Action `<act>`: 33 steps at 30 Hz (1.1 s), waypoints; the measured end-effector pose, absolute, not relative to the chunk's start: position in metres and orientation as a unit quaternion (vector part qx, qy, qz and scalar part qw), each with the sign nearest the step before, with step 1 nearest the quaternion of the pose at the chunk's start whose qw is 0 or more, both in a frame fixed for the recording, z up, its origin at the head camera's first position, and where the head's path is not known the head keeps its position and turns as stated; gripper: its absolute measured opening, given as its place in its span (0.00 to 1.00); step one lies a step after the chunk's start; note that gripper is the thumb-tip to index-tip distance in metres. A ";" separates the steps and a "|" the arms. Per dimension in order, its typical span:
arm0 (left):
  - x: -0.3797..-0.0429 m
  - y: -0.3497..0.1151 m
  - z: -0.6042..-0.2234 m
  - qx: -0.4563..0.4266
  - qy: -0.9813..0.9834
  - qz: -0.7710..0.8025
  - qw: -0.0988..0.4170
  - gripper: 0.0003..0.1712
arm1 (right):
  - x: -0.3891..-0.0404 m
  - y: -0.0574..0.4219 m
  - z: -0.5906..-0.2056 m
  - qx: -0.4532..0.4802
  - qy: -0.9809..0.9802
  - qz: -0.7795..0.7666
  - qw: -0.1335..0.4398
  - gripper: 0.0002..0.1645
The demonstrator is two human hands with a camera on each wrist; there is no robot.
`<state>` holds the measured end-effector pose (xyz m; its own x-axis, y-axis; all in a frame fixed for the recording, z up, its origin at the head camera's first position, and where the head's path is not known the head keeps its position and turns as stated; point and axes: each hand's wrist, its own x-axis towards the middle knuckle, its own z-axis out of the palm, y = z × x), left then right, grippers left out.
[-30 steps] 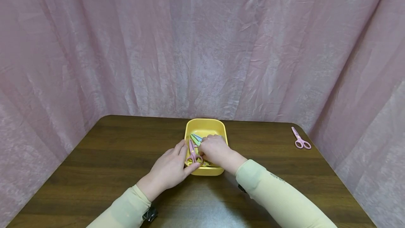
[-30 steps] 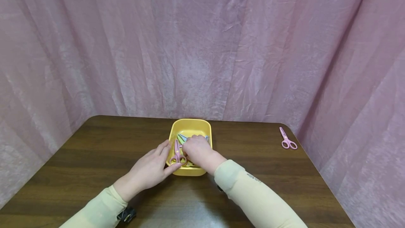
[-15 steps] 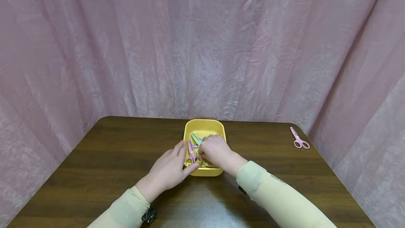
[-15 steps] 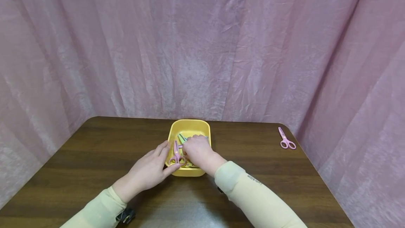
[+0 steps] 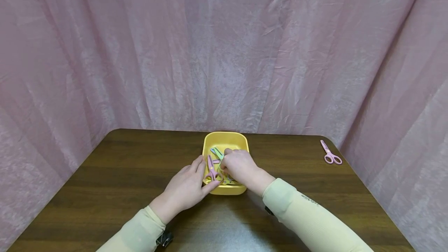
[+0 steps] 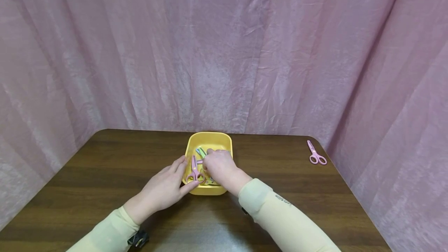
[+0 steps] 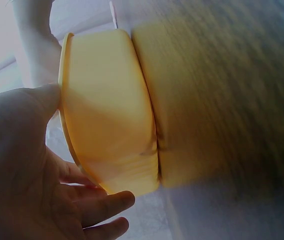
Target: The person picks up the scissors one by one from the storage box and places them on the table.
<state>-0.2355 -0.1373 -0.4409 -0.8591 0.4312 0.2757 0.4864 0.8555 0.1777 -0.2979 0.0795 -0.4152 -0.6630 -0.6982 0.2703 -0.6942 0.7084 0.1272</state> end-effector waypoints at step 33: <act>-0.247 -0.141 -0.457 -0.249 -0.950 -0.134 0.130 0.55 | -0.295 0.077 -0.418 0.378 -0.915 -0.033 0.137 0.14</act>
